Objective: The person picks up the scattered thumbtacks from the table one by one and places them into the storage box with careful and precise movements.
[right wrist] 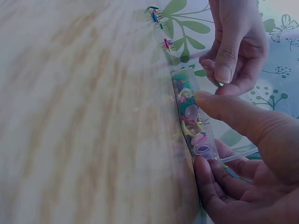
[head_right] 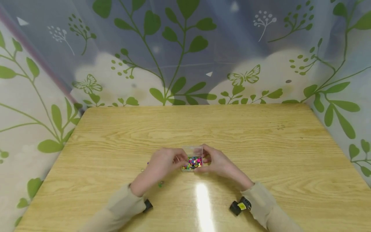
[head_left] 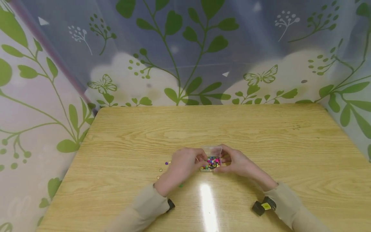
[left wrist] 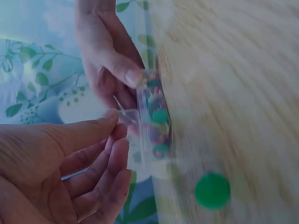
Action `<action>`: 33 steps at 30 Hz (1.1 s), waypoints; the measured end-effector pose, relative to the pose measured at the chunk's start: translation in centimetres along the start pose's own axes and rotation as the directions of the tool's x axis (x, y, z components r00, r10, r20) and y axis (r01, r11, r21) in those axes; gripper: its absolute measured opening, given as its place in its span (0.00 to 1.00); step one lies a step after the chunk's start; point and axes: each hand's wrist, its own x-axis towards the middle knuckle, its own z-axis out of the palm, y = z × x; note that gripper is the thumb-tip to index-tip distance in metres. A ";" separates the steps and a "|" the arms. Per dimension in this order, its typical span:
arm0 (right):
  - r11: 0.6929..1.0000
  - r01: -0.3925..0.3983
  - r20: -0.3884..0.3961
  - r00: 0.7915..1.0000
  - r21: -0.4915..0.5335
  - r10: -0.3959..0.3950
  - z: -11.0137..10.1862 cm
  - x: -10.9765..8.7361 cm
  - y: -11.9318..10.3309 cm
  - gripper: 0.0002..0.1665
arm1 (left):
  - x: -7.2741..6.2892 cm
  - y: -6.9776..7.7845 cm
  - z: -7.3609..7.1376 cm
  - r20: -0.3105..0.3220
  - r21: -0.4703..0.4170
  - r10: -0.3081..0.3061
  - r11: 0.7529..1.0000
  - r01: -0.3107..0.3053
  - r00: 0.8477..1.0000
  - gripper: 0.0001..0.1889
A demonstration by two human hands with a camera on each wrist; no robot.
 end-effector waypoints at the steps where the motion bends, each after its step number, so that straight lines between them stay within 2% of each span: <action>1: 1.000 0.002 0.001 1.000 0.001 -0.002 0.0 0.0 0.0 0.39 | 0.1 0.2 0.1 0.003 -0.011 0.006 1.000 -0.006 1.000 0.05; 5: 1.000 0.004 0.004 1.000 0.002 -0.004 0.0 0.0 0.0 0.38 | 0.2 0.5 0.2 0.017 -0.034 0.027 0.999 -0.026 0.999 0.07; 9: 1.000 0.001 0.002 1.000 -0.004 -0.001 0.0 0.0 0.0 0.38 | -0.1 0.1 -0.4 0.025 -0.055 -0.023 0.998 0.025 0.999 0.05; 12: 1.000 -0.006 -0.002 1.000 -0.010 0.006 0.1 0.1 0.0 0.39 | -0.6 -0.7 -1.3 0.002 -0.043 -0.068 0.997 0.068 0.998 0.04; 18: 1.000 -0.028 0.001 1.000 -0.010 0.028 0.0 0.0 -0.1 0.39 | -1.8 -3.4 -2.9 -0.045 -0.005 -0.150 0.989 0.150 0.988 0.02; 25: 1.000 -0.023 0.011 1.000 -0.008 0.023 0.0 -0.1 -0.2 0.38 | -3.2 -5.9 -3.8 -0.028 0.031 -0.238 0.971 0.239 0.971 0.02; 29: 1.000 -0.024 0.009 1.000 -0.010 0.024 0.0 -0.1 -0.3 0.39 | -3.7 -6.6 -3.8 -0.008 0.030 -0.275 0.961 0.275 0.961 0.05; 33: 1.000 -0.020 0.008 1.000 -0.012 0.020 0.0 -0.1 -0.3 0.38 | -3.9 -6.9 -3.7 0.014 0.065 -0.281 0.958 0.279 0.960 0.08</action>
